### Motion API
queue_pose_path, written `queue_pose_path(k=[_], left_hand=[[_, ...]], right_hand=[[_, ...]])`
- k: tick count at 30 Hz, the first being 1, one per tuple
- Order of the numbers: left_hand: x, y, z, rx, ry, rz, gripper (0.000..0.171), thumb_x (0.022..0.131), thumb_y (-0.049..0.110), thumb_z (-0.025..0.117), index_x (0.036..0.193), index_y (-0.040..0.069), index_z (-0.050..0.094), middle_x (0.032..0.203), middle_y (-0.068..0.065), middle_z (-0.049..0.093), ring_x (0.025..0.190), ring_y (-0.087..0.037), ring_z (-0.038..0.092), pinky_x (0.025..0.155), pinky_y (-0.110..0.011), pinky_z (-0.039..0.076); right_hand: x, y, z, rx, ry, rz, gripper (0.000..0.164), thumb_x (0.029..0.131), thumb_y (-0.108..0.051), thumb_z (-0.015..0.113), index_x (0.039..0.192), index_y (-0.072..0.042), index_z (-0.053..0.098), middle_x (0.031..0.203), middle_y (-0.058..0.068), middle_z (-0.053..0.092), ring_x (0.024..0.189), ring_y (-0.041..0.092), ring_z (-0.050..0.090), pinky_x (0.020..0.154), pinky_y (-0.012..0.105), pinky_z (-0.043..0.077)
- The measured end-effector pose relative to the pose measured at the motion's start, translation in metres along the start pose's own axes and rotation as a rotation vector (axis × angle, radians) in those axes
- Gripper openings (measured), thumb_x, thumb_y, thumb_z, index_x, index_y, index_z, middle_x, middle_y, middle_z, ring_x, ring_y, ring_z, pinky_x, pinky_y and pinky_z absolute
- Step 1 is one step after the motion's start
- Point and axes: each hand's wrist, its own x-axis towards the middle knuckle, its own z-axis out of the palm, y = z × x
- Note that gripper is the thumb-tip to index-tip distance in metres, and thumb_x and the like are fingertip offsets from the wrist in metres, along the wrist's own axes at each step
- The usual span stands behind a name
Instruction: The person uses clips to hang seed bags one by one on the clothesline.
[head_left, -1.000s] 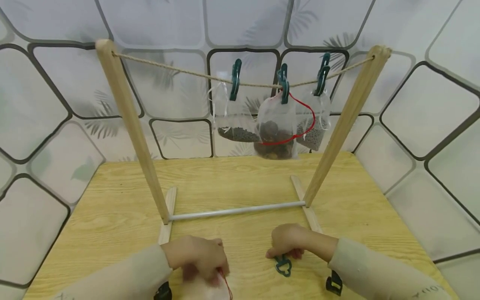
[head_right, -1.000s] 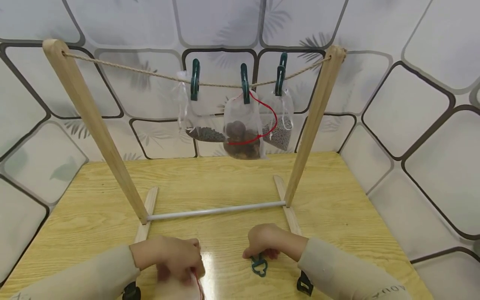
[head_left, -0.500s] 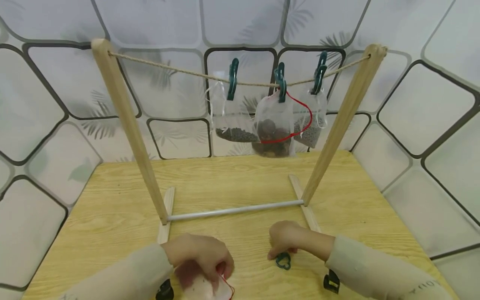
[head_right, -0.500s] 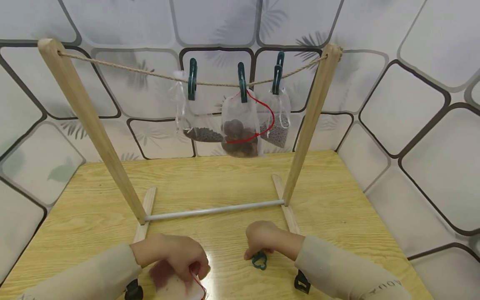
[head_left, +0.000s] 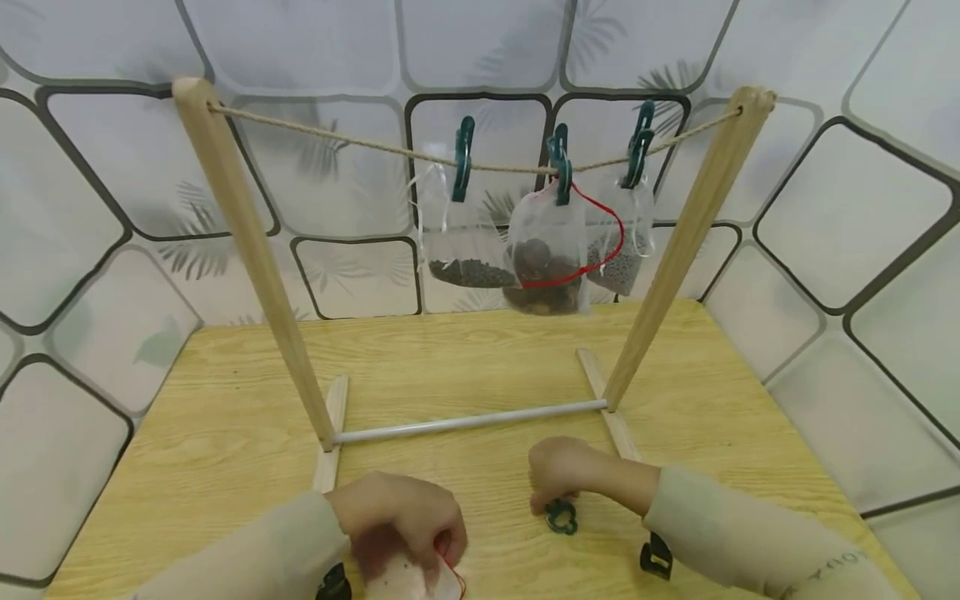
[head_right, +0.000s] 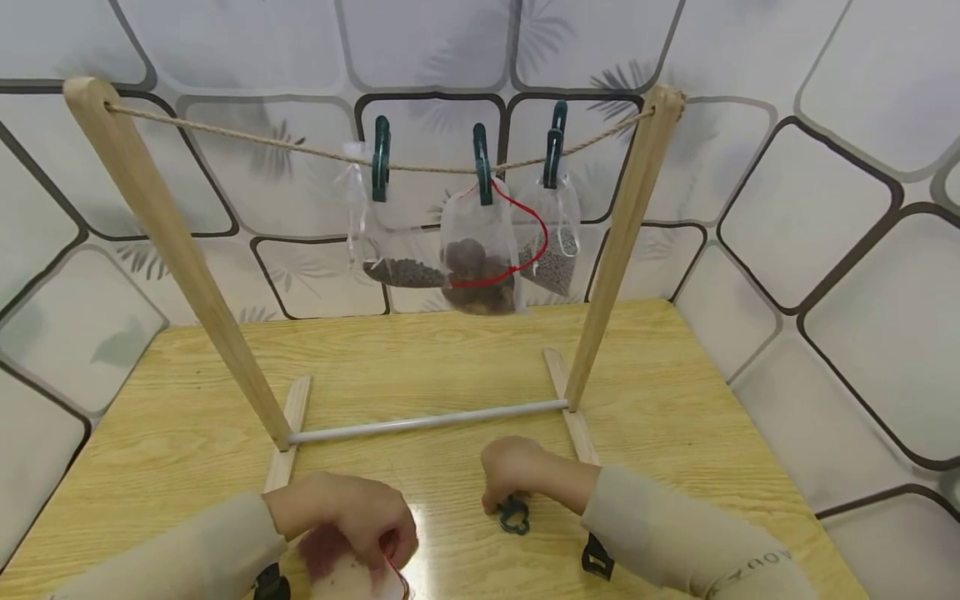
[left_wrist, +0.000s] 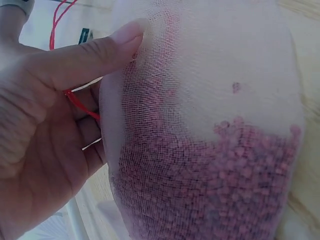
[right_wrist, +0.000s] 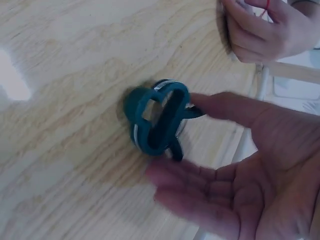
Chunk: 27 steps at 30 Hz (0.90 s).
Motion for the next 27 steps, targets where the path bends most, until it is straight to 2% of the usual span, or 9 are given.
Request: queue_pose_path(k=[2, 6, 11, 14, 17, 21, 24, 27], left_hand=[[0.000, 0.001, 0.000, -0.004, -0.011, -0.015, 0.013, 0.075, 0.018, 0.080, 0.074, 0.015, 0.067, 0.061, 0.018, 0.050, 0.058, 0.008, 0.041, 0.054, -0.006, 0.036], [-0.005, 0.003, -0.004, -0.088, -0.003, -0.015, 0.009, 0.077, 0.015, 0.077, 0.075, 0.012, 0.068, 0.063, 0.018, 0.050, 0.059, 0.008, 0.042, 0.056, -0.007, 0.038], [-0.010, -0.004, -0.007, -0.309, 0.029, 0.014, 0.006, 0.082, 0.010, 0.072, 0.083, 0.008, 0.067, 0.068, 0.018, 0.052, 0.062, 0.009, 0.045, 0.060, -0.008, 0.042], [-0.013, -0.011, -0.005, -0.479, 0.052, 0.066, 0.005, 0.085, 0.004, 0.067, 0.088, 0.000, 0.066, 0.069, 0.017, 0.052, 0.062, 0.009, 0.045, 0.059, -0.008, 0.040], [-0.017, -0.018, -0.002, -0.643, 0.107, 0.142, 0.009, 0.086, 0.002, 0.064, 0.092, -0.006, 0.064, 0.069, 0.015, 0.052, 0.060, 0.008, 0.042, 0.055, -0.009, 0.037], [-0.026, -0.025, 0.001, -0.813, 0.214, 0.232, 0.020, 0.090, 0.009, 0.063, 0.095, -0.010, 0.063, 0.066, 0.013, 0.049, 0.058, 0.006, 0.038, 0.053, -0.011, 0.033], [-0.032, -0.028, 0.003, -0.946, 0.290, 0.239, 0.030, 0.092, 0.016, 0.062, 0.098, -0.013, 0.060, 0.063, 0.013, 0.044, 0.057, 0.004, 0.036, 0.054, -0.014, 0.032], [-0.037, -0.028, 0.003, -1.075, 0.371, 0.208, 0.028, 0.093, 0.021, 0.062, 0.095, -0.007, 0.059, 0.067, 0.014, 0.052, 0.063, 0.004, 0.045, 0.058, -0.014, 0.041]], right_hand=[[0.002, 0.002, -0.002, 0.100, -0.020, -0.015, 0.039, 0.067, -0.025, 0.078, 0.041, -0.007, 0.055, 0.034, -0.002, 0.040, 0.031, 0.008, 0.036, 0.036, 0.019, 0.028], [0.004, 0.006, -0.006, 0.312, -0.043, -0.046, 0.039, 0.067, -0.021, 0.081, 0.042, -0.005, 0.055, 0.037, 0.001, 0.047, 0.033, 0.007, 0.037, 0.035, 0.017, 0.029], [0.009, 0.013, -0.008, 0.509, -0.038, -0.060, 0.029, 0.071, -0.021, 0.081, 0.053, -0.004, 0.066, 0.051, 0.008, 0.063, 0.043, 0.011, 0.057, 0.043, 0.021, 0.048], [0.011, 0.016, -0.010, 0.623, -0.031, -0.096, 0.022, 0.075, -0.020, 0.079, 0.063, -0.005, 0.070, 0.059, 0.008, 0.067, 0.054, 0.018, 0.065, 0.052, 0.028, 0.055], [0.012, 0.019, -0.013, 0.729, -0.010, -0.144, 0.017, 0.080, -0.016, 0.075, 0.072, -0.002, 0.072, 0.066, 0.009, 0.069, 0.063, 0.024, 0.069, 0.059, 0.033, 0.058], [0.013, 0.022, -0.018, 0.851, 0.016, -0.155, 0.013, 0.083, -0.010, 0.072, 0.080, 0.003, 0.070, 0.073, 0.010, 0.071, 0.070, 0.023, 0.070, 0.065, 0.035, 0.058], [0.012, 0.023, -0.022, 0.907, 0.033, -0.158, 0.013, 0.085, -0.007, 0.069, 0.084, 0.006, 0.068, 0.075, 0.008, 0.070, 0.071, 0.019, 0.069, 0.068, 0.034, 0.058], [0.011, 0.024, -0.027, 0.939, 0.055, -0.183, 0.014, 0.086, -0.007, 0.068, 0.087, 0.008, 0.067, 0.076, 0.009, 0.070, 0.072, 0.019, 0.069, 0.069, 0.035, 0.058]])
